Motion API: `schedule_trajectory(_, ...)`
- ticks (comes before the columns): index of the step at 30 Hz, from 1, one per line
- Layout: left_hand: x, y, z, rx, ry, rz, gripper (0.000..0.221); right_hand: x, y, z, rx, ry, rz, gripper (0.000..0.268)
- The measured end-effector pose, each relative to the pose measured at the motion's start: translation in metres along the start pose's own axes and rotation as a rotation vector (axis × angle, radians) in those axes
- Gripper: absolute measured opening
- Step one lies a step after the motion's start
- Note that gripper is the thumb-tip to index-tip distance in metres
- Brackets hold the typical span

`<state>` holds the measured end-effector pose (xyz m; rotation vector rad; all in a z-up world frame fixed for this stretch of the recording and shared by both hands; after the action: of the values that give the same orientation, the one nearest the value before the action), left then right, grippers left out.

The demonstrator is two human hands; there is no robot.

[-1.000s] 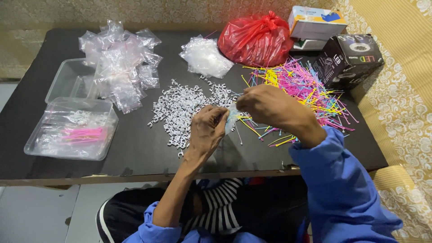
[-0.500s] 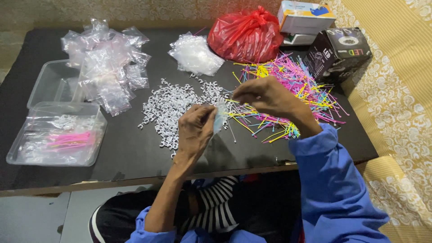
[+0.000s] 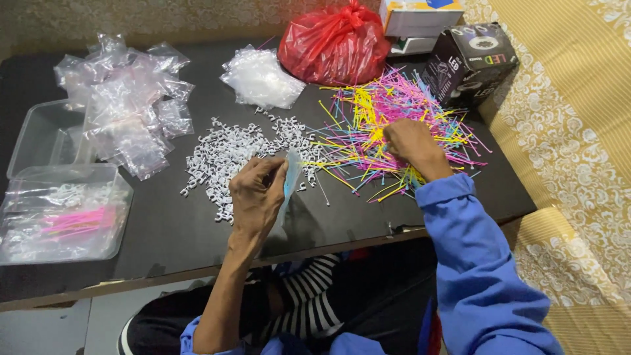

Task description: The person picks up plastic clips from a table and places them one at a time into a small plastic bag until it contains a set of clips.

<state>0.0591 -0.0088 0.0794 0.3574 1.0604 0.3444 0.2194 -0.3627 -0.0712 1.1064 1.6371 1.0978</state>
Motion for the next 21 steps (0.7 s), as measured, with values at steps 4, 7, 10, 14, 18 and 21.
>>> schedule_trajectory(4,-0.004,-0.005,0.0,0.023,-0.021,0.031,0.006,-0.019,-0.003,0.018,-0.083,0.021,0.089,0.022)
schedule_trajectory(7,-0.006,-0.006,-0.001,0.019,-0.029,0.011,0.006,-0.03,0.015,0.016,-0.27,0.043,0.272,0.024)
schedule_trajectory(10,-0.005,-0.008,-0.005,0.019,-0.022,0.018,0.006,-0.03,0.032,0.001,-0.422,0.165,0.416,0.021)
schedule_trajectory(14,-0.006,-0.009,-0.006,0.022,-0.039,0.037,0.005,-0.024,0.035,-0.011,-0.404,0.218,0.435,0.033)
schedule_trajectory(18,-0.001,-0.008,-0.008,0.028,-0.018,0.03,0.007,-0.01,0.02,-0.033,-0.233,0.148,0.22,0.026)
schedule_trajectory(21,-0.001,-0.007,-0.008,0.013,-0.013,0.027,0.005,0.009,0.013,-0.041,-0.173,0.11,0.13,0.028)
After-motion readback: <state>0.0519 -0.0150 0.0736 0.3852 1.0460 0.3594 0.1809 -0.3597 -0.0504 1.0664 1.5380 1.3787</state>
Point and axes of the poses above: each hand's wrist, its own z-axis towards the middle knuckle, its own y-axis out of the back of the hand, x = y × z, the point moved 10 cm from there along z, towards the middle knuckle, and after that the axes turned 13 degrees about x, right-handed, at the moved point
